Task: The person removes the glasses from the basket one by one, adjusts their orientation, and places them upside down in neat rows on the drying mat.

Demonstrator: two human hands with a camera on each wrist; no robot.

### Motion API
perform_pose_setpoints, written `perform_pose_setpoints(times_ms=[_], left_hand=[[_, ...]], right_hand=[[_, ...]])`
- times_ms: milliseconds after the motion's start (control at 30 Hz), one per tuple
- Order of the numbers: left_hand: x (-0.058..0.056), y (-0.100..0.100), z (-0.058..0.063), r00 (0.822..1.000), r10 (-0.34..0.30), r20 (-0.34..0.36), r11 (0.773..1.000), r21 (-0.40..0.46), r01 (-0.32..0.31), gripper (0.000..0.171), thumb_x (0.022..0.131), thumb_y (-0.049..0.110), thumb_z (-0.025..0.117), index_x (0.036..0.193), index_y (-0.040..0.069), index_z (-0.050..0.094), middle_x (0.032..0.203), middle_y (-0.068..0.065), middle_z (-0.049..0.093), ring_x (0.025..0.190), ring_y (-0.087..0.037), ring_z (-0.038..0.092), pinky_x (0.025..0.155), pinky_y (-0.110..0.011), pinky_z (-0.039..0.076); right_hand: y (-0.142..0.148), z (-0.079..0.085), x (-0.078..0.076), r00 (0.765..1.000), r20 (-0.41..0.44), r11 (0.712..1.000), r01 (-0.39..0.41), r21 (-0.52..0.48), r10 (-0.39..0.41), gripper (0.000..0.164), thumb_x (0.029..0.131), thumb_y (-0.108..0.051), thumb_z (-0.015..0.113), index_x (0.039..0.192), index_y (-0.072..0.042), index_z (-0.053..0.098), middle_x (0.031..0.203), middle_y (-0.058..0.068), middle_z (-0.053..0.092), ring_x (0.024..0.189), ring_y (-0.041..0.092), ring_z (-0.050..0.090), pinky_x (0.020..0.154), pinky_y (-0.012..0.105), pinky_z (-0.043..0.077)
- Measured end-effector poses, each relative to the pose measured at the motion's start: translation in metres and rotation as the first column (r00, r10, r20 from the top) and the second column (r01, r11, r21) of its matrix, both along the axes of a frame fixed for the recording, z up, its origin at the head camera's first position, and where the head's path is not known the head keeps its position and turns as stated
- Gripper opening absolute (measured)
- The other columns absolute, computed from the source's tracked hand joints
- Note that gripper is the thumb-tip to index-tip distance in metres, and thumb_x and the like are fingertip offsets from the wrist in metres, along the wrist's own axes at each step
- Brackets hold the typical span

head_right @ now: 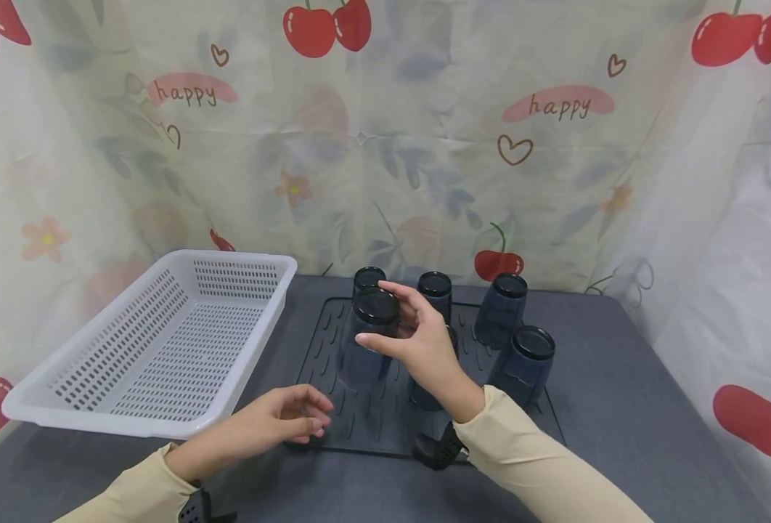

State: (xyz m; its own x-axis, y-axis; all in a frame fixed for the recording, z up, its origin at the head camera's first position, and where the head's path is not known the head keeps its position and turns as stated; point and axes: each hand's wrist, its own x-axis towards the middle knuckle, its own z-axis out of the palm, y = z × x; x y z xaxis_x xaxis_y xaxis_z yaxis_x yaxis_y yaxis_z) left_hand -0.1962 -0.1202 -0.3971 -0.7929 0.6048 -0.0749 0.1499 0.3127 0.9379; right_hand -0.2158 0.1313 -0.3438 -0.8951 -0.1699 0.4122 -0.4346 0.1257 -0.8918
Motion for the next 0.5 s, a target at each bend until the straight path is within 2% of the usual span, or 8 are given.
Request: perform_pose_setpoints(times_ms=[267, 500], left_hand=[[-0.001, 0.000, -0.001, 1.000, 0.007, 0.003, 1.000, -0.002, -0.007, 0.033, 0.093, 0.018, 0.061, 0.118, -0.002, 0.058, 0.105, -0.015, 0.065, 0.097, -0.026, 0.067, 0.082, -0.038, 0.057], [0.000, 0.001, -0.001, 1.000, 0.016, -0.003, 1.000, -0.010, -0.016, 0.032, 0.092, 0.017, 0.062, 0.117, -0.003, 0.059, 0.104, -0.015, 0.066, 0.095, -0.024, 0.067, 0.080, -0.036, 0.057]], right_hand=[[-0.016, -0.006, -0.009, 1.000, 0.013, 0.999, 0.010, 0.041, -0.011, 0.075, 0.075, -0.012, 0.083, 0.139, -0.019, 0.047, 0.129, 0.006, 0.062, 0.108, 0.017, 0.065, 0.089, 0.032, 0.054], [-0.026, -0.019, -0.015, 0.999, 0.044, 0.998, 0.030, 0.053, -0.033, 0.076, 0.073, -0.013, 0.085, 0.139, -0.014, 0.046, 0.132, 0.005, 0.060, 0.114, 0.020, 0.062, 0.095, 0.038, 0.052]])
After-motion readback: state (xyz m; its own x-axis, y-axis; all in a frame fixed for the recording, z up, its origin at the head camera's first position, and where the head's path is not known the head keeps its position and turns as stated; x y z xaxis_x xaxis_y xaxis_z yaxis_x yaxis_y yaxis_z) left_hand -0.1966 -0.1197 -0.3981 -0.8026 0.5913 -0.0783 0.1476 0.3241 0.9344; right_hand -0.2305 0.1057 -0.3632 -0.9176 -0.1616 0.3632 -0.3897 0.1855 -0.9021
